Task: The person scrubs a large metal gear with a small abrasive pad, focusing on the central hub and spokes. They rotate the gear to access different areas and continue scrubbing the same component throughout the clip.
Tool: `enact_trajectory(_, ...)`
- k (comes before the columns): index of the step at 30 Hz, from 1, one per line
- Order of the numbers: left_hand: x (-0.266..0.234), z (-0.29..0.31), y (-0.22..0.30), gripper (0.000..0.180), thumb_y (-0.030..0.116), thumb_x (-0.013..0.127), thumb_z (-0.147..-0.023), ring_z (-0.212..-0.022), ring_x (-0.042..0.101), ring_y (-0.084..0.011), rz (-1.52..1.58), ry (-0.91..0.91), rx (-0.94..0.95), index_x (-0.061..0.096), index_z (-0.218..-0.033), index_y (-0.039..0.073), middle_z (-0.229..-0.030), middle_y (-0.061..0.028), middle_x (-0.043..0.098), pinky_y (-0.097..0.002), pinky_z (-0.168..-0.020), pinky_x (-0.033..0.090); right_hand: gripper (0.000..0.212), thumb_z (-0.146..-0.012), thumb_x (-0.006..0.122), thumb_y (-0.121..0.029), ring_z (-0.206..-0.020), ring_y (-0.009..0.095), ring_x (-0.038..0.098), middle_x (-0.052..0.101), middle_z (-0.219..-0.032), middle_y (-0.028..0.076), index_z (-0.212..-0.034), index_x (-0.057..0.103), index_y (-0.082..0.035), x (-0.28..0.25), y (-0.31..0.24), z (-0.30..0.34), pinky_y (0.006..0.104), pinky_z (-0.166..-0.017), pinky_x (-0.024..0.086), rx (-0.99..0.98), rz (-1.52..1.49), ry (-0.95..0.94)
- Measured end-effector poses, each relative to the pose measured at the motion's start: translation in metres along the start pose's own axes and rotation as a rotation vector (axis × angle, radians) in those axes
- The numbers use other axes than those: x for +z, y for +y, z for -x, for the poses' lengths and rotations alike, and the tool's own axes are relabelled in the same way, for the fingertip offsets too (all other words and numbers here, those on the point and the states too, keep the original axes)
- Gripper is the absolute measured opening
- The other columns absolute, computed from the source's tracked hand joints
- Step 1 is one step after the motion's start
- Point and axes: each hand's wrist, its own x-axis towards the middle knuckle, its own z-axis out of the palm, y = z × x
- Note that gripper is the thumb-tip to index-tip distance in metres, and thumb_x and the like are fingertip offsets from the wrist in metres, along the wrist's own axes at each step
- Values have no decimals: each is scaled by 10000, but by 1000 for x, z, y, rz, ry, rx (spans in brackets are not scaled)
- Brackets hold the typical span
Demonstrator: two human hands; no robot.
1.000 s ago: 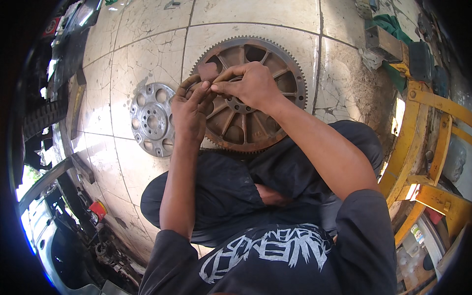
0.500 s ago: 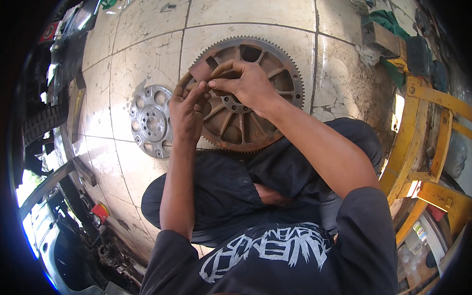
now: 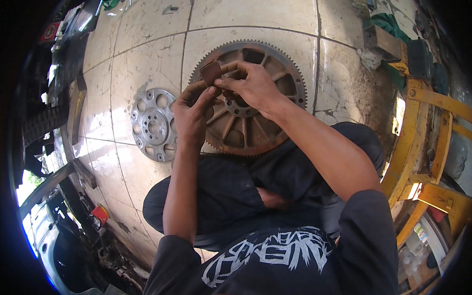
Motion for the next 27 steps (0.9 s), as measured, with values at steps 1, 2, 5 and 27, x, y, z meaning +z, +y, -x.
enact_trajectory(1,1,1,1,305,98,778,-993,-977,760,-186,-11,10,-9,699,-1236,-70,-1081,-130,780,-326,-851,626,303,-993,805,-197,-897,84,718,770,-1078,30,-1225,725,-21,0,-1,0,248,-801,596,-1,35,3)
enact_trajectory(2,0,0,0,306,99,793,-981,-967,758,-184,29,27,-21,706,-1221,-70,-1080,-133,779,-324,-834,631,320,-980,820,-206,-879,89,721,773,-1053,38,-1222,732,-15,1,-2,0,254,-787,596,-2,46,5)
enact_trajectory(5,-2,0,-4,275,95,790,-980,-943,757,-181,167,57,-69,705,-1192,-58,-1071,-133,772,-322,-812,636,380,-953,851,-236,-858,103,735,783,-1008,57,-1228,744,3,3,-5,0,267,-763,596,-73,111,8)
enact_trajectory(27,10,-1,1,253,198,766,-1028,-911,713,-104,-52,15,91,737,-1126,-33,-967,-65,774,-262,-815,552,290,-1060,726,-295,-805,39,635,733,-877,-13,-1056,796,-14,-1,6,-2,236,-698,516,-149,137,-30)
